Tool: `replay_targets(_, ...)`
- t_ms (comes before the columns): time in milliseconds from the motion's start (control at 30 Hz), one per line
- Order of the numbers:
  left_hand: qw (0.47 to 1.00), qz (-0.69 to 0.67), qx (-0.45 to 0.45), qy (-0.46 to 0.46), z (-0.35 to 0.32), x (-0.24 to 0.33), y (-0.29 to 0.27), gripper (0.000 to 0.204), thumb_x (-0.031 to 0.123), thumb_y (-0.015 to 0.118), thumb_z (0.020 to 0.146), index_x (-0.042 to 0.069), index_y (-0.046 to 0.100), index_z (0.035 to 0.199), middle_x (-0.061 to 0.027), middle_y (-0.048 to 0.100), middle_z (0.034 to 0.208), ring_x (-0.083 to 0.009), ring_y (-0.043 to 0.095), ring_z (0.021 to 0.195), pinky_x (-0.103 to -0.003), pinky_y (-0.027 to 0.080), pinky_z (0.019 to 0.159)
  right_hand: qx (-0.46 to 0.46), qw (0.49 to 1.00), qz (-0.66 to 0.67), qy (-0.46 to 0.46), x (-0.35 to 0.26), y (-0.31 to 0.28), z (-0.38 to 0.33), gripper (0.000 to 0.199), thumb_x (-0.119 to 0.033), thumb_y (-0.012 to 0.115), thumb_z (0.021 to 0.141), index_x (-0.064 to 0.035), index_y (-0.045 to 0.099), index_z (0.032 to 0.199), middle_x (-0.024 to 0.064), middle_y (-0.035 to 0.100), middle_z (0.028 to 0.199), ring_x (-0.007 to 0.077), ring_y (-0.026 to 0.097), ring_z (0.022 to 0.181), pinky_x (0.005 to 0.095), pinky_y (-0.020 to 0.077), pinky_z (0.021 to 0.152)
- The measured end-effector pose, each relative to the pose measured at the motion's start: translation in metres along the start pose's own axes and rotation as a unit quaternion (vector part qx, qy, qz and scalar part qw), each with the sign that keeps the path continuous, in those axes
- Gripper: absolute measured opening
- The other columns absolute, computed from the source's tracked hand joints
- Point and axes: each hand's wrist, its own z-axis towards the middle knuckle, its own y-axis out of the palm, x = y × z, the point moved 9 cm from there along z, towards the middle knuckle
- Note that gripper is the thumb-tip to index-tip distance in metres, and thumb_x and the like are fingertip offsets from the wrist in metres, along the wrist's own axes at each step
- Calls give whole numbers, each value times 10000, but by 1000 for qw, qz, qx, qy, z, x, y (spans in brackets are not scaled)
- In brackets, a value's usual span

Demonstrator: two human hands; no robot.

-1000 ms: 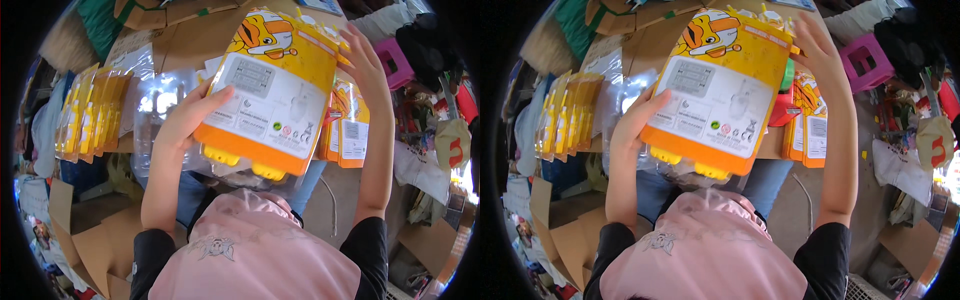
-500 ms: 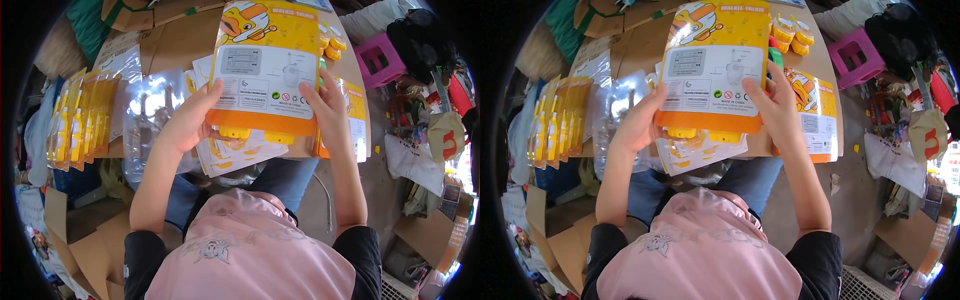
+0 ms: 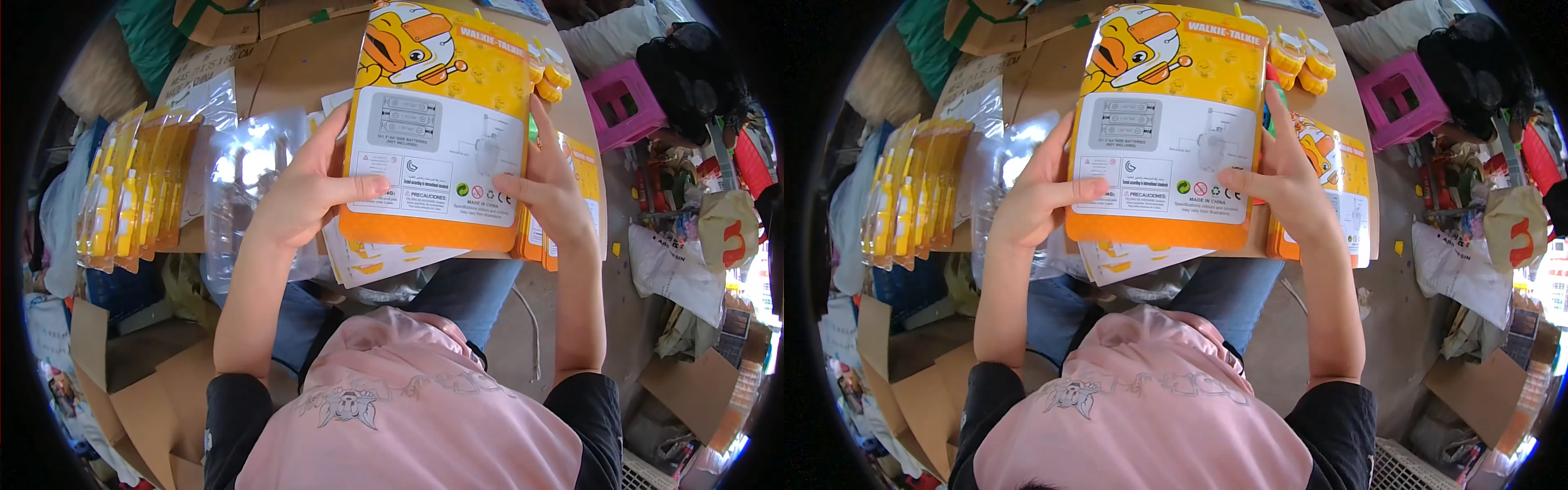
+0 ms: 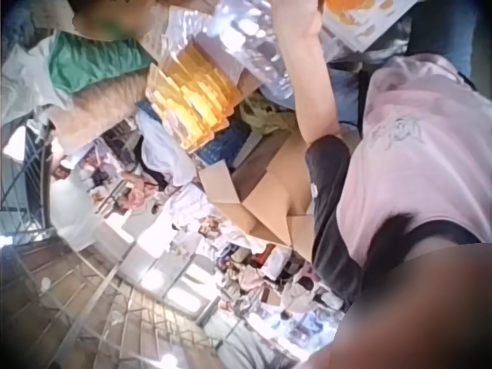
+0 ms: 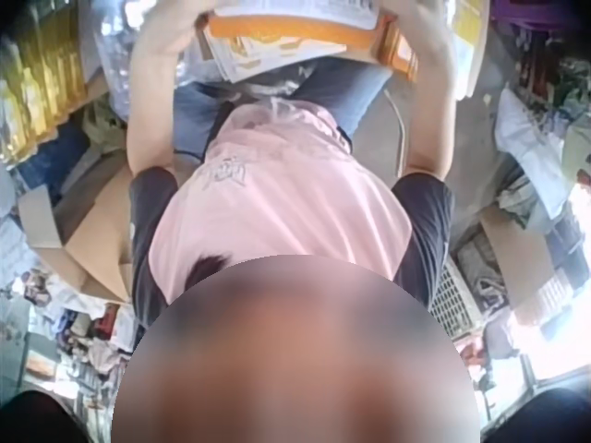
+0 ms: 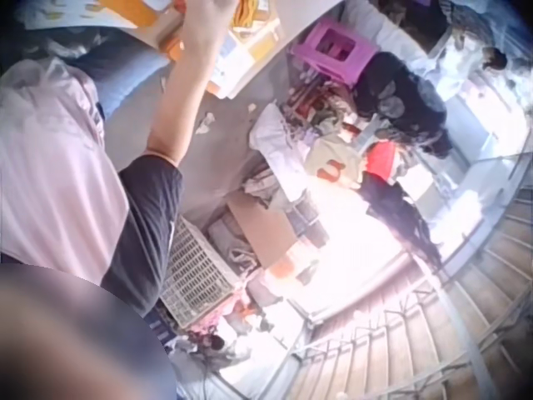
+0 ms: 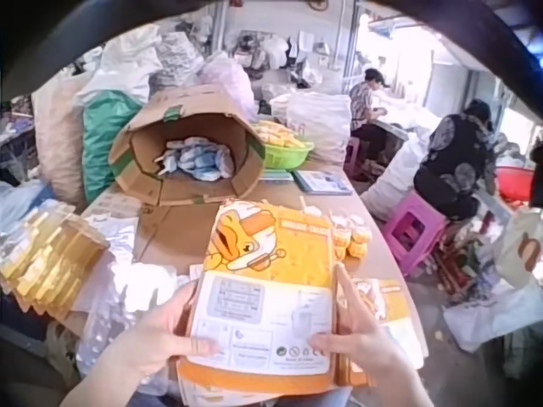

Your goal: Labeling and packaging toy walkie-talkies into plastic shells and cardboard backings.

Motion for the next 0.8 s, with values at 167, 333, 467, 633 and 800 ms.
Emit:
replay_targets(167, 1000, 9, -2, -26, -9, 4, -3, 839, 46, 692, 732, 94, 242, 1439, -79, 531, 1223, -179, 537, 1095, -304, 454, 902, -50, 998, 12, 48, 3, 1, 1, 1032, 106, 672, 696, -10, -5, 1465, 217, 452, 1325, 223, 526, 1126, 305, 427, 935)
replay_targets(333, 992, -33, 88, -85, -5, 4, -44, 482, 245, 582, 911, 91, 439, 1345, -23, 608, 1096, -81, 598, 915, -218, 508, 642, -79, 996, 25, 38, 3, 8, -7, 949, 102, 629, 711, -80, 107, 1482, 214, 456, 1305, 210, 520, 1132, 280, 437, 921)
replay_targets(467, 963, 38, 265, -26, -16, 16, -61, 444, 189, 558, 909, 48, 453, 1317, -68, 599, 1139, -140, 598, 997, -278, 508, 791, 18, 999, 11, -32, -13, -47, -10, 703, -114, 585, 883, -154, 196, 1467, 165, 423, 1377, 234, 520, 1157, 345, 485, 888)
replay_targets(633, 983, -9, 161, 86, -18, 48, -70, 496, 129, 517, 879, 42, 363, 1342, -96, 545, 1211, -190, 561, 1087, -316, 476, 878, 184, 939, -290, 30, 24, -129, -15, 444, -350, 621, 885, -24, 561, 1179, 130, 580, 1155, 178, 573, 997, 288, 468, 790)
replay_targets(800, 984, -21, 159, 73, -15, 44, -66, 484, 109, 503, 868, 64, 357, 1327, -97, 537, 1219, -197, 569, 1071, -351, 501, 837, 195, 939, -281, -31, 26, -102, -26, 264, -267, 689, 814, -9, 706, 868, 153, 518, 1247, 221, 519, 1117, 327, 428, 889)
